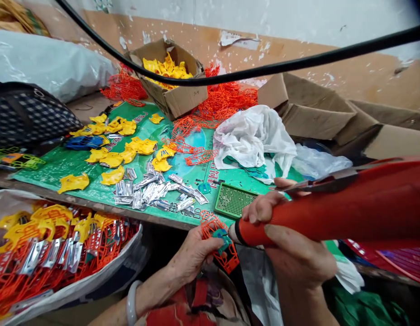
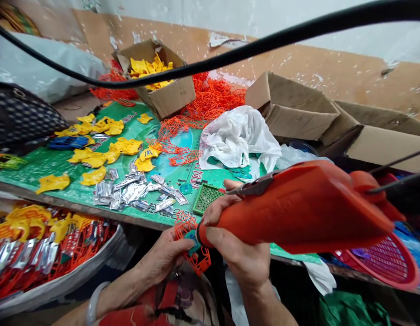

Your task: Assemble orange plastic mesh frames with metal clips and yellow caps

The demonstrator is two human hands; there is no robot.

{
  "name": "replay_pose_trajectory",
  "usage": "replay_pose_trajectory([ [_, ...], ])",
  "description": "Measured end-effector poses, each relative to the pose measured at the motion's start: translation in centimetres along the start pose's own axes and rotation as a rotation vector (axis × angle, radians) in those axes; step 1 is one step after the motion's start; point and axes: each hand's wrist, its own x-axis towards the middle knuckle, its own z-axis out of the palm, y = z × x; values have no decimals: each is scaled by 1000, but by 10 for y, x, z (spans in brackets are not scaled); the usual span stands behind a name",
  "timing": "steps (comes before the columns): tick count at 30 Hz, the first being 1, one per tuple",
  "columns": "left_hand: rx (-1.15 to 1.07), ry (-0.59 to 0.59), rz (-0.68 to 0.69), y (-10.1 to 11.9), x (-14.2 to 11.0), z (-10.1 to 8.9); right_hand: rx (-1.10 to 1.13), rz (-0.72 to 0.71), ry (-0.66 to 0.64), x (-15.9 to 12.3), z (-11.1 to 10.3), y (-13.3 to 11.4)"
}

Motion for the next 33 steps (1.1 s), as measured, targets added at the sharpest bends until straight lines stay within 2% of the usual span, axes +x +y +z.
replay_pose_trajectory([
  [6, -7, 52, 4, 5, -4, 6, 3, 21, -28, -3, 1, 6],
  [16, 24, 38, 16, 8, -5, 5, -65, 29, -54, -6, -1, 11],
  [23, 71, 52, 78, 3, -2, 3, -107, 41, -59, -8, 2, 15],
  [33, -55, 77, 114, 8, -4, 11, -210, -19, -15, -11, -2, 30],
])
